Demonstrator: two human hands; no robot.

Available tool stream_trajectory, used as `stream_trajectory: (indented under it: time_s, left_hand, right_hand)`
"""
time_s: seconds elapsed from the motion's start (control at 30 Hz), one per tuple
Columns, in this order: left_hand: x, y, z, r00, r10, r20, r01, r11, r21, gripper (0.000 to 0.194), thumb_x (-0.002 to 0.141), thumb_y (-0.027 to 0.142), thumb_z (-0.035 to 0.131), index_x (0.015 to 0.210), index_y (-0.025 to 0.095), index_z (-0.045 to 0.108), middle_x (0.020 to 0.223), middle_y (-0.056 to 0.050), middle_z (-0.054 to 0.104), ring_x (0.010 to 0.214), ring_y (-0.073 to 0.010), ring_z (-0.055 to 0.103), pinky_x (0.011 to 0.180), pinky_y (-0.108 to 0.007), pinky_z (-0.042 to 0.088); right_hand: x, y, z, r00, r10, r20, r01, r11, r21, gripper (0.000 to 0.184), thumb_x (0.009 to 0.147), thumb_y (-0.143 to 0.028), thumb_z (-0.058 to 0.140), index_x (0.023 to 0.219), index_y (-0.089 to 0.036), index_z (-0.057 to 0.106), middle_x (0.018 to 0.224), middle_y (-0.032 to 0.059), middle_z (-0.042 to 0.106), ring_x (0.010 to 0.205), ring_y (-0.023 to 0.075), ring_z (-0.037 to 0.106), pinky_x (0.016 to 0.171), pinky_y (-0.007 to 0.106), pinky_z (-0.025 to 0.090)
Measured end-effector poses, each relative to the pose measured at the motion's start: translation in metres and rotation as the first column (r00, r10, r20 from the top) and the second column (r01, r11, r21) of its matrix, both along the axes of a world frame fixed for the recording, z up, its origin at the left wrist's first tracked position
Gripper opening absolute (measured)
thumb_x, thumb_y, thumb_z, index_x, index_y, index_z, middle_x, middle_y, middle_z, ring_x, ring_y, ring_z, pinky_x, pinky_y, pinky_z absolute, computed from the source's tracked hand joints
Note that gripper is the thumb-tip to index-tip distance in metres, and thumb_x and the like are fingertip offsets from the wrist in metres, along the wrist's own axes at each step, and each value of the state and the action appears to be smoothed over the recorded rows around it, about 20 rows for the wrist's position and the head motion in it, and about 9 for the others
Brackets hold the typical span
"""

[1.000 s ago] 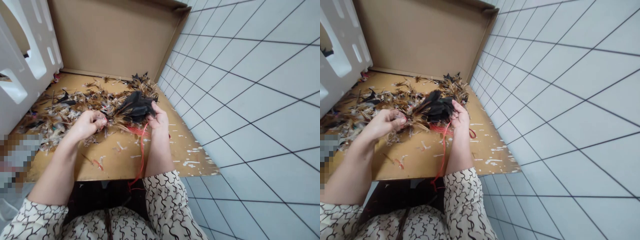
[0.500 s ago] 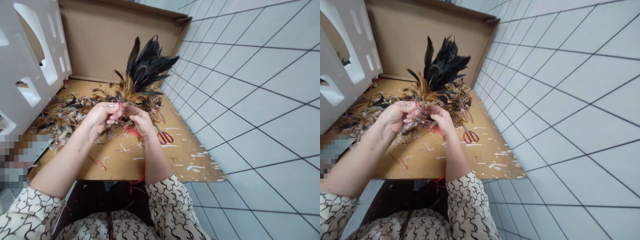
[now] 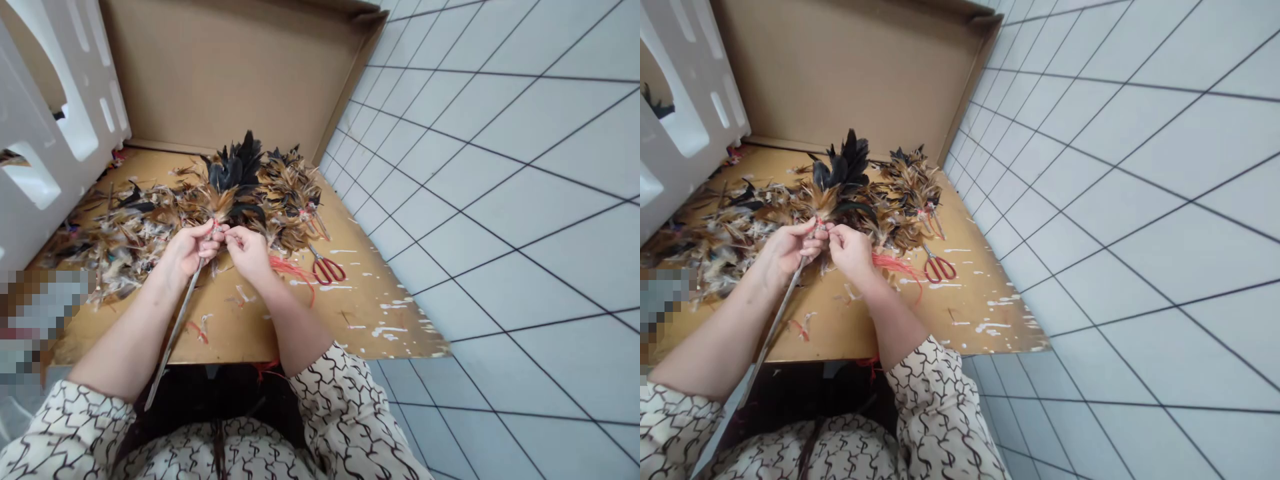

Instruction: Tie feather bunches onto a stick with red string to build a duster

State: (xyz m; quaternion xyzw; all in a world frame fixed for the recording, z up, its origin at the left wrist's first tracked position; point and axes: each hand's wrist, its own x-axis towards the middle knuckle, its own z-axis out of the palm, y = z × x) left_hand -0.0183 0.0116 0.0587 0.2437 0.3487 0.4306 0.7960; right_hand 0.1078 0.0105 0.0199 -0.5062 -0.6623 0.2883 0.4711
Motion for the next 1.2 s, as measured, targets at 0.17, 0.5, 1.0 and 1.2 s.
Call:
stream_trajectory:
  time_s: [0.17,0.5,1.0,1.2]
  left_hand:
    - [-0.001,0.000,-0.005,0.999,0.052,-0.016,-0.051,0.999,0.015,0.023,0.085,0.008,0.040,0.065,0.009,0.054,0.049,0.001,0.042,0.034,0.0008,0.028,0.029,-0.007,0.016]
    - [0.007,0.001,-0.010,0.981,0.149,-0.128,-0.139,0.987,0.082,0.024,0.078,0.009,0.054,0.055,0.010,0.047,0.046,0.002,0.045,0.031,0.0015,0.027,0.027,-0.008,0.015]
    - [0.004,0.005,-0.014,0.972,0.148,-0.180,-0.131,0.986,0.102,0.024,0.076,0.007,0.054,0.053,0.008,0.051,0.044,-0.002,0.049,0.032,-0.0025,0.037,0.028,-0.011,0.018]
    - [0.003,0.006,-0.016,0.939,0.247,-0.241,-0.203,0.960,0.192,0.022,0.072,0.007,0.059,0.051,0.008,0.050,0.041,-0.002,0.049,0.030,-0.0031,0.036,0.028,-0.012,0.017]
  right_hand:
    - [-0.003,-0.001,-0.002,1.000,0.001,-0.027,-0.001,1.000,0.009,0.012,0.074,-0.020,0.047,0.071,-0.019,0.059,0.070,0.0006,0.061,0.064,0.0125,0.053,0.065,0.026,0.042]
    - [-0.010,-0.010,0.003,0.996,-0.003,-0.093,0.005,1.000,0.021,0.012,0.075,-0.020,0.045,0.066,-0.018,0.053,0.058,-0.0026,0.051,0.057,0.0101,0.048,0.062,0.024,0.042]
    - [-0.001,-0.007,0.012,0.989,0.027,-0.142,-0.035,0.998,-0.053,0.009,0.070,-0.017,0.048,0.062,-0.017,0.053,0.055,-0.0039,0.053,0.052,0.0075,0.045,0.055,0.021,0.037]
    - [0.030,-0.003,0.029,0.982,0.068,-0.177,-0.114,0.956,-0.269,0.016,0.069,-0.025,0.051,0.057,-0.016,0.053,0.040,-0.0078,0.040,0.037,0.0039,0.029,0.041,0.019,0.023]
